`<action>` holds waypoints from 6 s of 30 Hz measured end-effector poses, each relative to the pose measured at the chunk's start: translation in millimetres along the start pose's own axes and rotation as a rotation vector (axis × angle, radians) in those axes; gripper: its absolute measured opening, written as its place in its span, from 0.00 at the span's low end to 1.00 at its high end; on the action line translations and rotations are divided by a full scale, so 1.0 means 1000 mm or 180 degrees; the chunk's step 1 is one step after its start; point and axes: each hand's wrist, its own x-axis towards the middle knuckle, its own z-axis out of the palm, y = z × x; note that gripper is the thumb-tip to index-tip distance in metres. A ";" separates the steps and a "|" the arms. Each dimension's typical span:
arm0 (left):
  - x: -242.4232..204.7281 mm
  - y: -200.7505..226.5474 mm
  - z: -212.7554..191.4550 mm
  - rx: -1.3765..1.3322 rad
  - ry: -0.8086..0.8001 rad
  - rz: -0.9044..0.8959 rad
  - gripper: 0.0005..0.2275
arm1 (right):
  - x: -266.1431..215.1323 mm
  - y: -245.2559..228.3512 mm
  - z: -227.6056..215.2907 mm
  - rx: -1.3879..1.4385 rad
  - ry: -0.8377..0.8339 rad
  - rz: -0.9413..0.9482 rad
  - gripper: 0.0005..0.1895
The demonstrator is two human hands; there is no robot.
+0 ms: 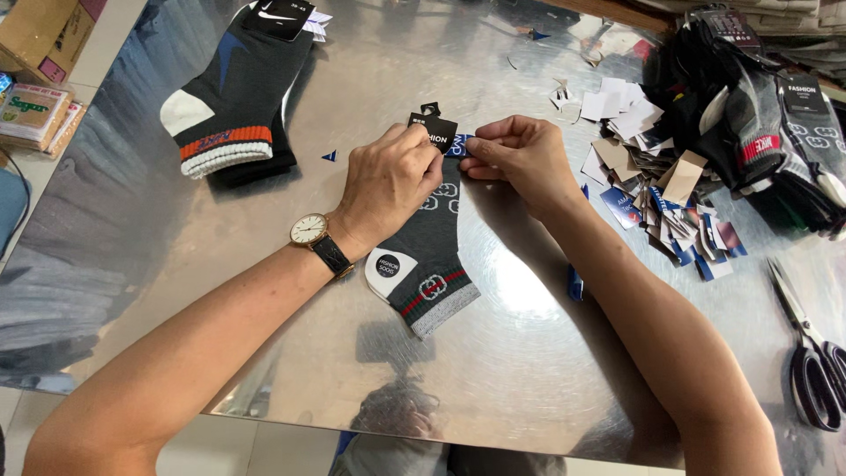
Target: The person cuts small rectangular tags with scissors, then uses a blue pen to trace or mark shapes on the tags. The person handles socks and stacks of tags on a metal table, cutting and marking them one at a time.
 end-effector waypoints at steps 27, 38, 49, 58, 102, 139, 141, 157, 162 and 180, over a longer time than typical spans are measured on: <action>-0.001 0.001 0.000 0.0067 -0.0013 0.0021 0.07 | 0.016 -0.014 -0.001 -0.1464 -0.0621 -0.0979 0.18; -0.003 0.001 0.003 0.0018 -0.0277 0.0048 0.07 | 0.008 -0.028 -0.011 -0.1652 -0.0239 -0.0640 0.14; -0.002 0.004 -0.004 0.0031 -0.0271 0.0056 0.06 | 0.009 -0.018 -0.007 -0.1980 -0.0443 -0.1028 0.14; -0.002 0.005 -0.006 0.0089 -0.0321 0.0131 0.07 | 0.017 -0.019 -0.016 -0.2158 -0.0353 -0.1451 0.11; -0.061 -0.038 -0.141 0.0563 0.0443 0.0475 0.19 | 0.058 -0.060 0.051 -0.2924 -0.0192 -0.1554 0.09; -0.068 -0.007 -0.112 0.0818 -0.0416 0.0442 0.07 | -0.114 -0.012 -0.172 -0.4460 0.2214 -0.0060 0.21; -0.068 -0.009 -0.108 0.0820 -0.0493 0.0358 0.07 | -0.118 -0.012 -0.183 -0.4007 0.2039 -0.0781 0.14; -0.053 0.034 -0.089 0.0667 -0.0325 -0.0451 0.06 | -0.149 -0.013 -0.203 0.0372 0.0450 -0.0722 0.09; -0.017 0.106 -0.038 -0.1308 -0.0285 -0.1034 0.07 | -0.161 -0.008 -0.167 0.0752 -0.0098 -0.0321 0.07; 0.031 0.062 0.011 -0.0313 -0.0154 0.1832 0.06 | -0.146 -0.031 -0.120 -0.3727 -0.0115 -0.2508 0.17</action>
